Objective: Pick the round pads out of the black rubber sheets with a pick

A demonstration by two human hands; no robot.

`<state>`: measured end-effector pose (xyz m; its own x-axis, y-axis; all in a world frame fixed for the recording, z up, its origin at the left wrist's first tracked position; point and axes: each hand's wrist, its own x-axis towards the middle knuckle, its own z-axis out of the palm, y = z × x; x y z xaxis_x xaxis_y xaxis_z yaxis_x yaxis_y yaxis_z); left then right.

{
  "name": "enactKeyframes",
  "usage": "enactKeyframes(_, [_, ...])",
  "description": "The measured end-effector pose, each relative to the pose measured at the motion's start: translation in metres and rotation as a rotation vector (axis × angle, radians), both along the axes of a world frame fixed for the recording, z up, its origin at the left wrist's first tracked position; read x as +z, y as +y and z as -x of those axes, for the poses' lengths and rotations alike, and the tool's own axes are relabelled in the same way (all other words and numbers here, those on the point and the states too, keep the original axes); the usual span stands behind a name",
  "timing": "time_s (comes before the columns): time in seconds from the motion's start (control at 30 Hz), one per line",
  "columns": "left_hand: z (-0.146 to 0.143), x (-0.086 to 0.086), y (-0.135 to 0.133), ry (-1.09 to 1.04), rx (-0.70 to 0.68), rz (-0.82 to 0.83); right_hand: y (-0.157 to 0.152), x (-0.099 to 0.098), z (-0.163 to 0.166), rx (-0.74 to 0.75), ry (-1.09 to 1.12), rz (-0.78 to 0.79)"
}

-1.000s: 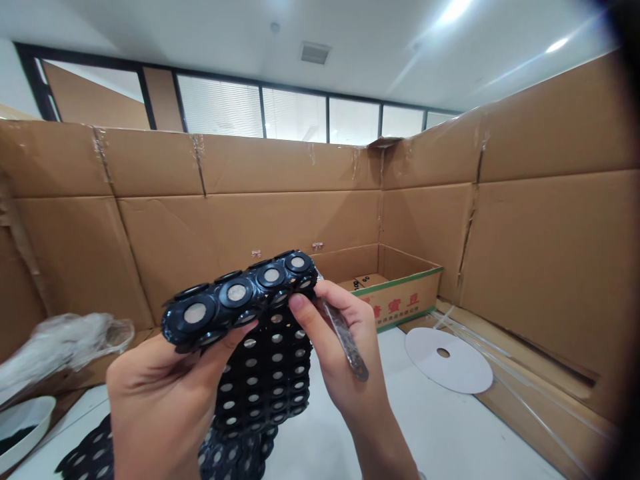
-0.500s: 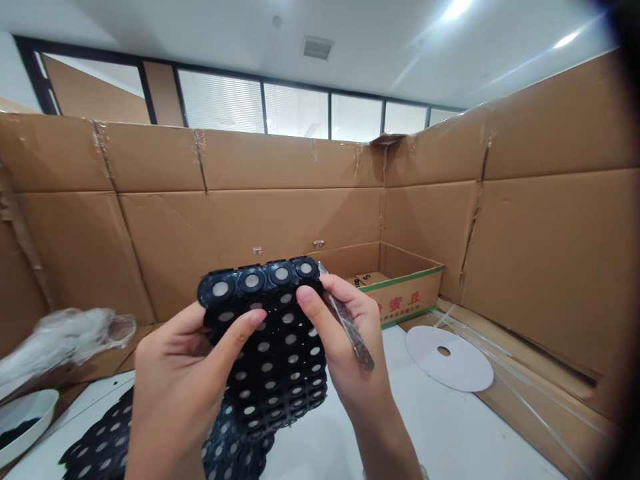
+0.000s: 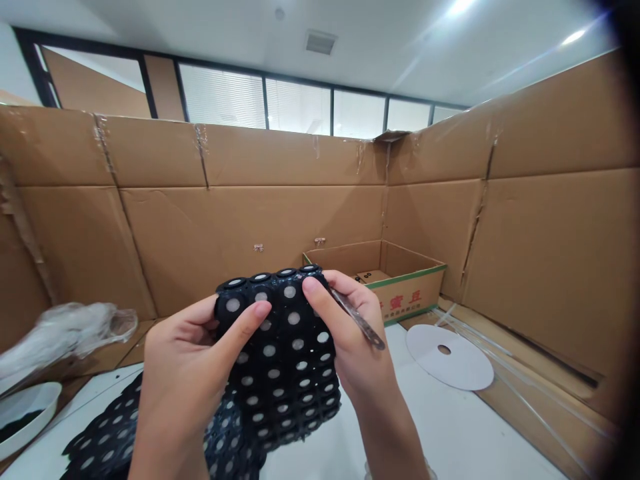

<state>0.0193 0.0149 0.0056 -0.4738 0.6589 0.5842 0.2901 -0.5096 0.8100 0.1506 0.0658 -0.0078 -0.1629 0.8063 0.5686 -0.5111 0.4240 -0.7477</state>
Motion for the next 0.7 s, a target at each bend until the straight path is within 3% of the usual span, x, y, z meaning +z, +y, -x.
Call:
enactKeyframes(0.23, [-0.01, 0.005, -0.006, -0.194, 0.092, 0.074, 0.008, -0.002, -0.002, 0.065, -0.131, 0.071])
enactKeyframes(0.7, [-0.018, 0.007, -0.004, -0.286, 0.213, 0.051, 0.008, 0.001, -0.003, 0.037, -0.254, 0.006])
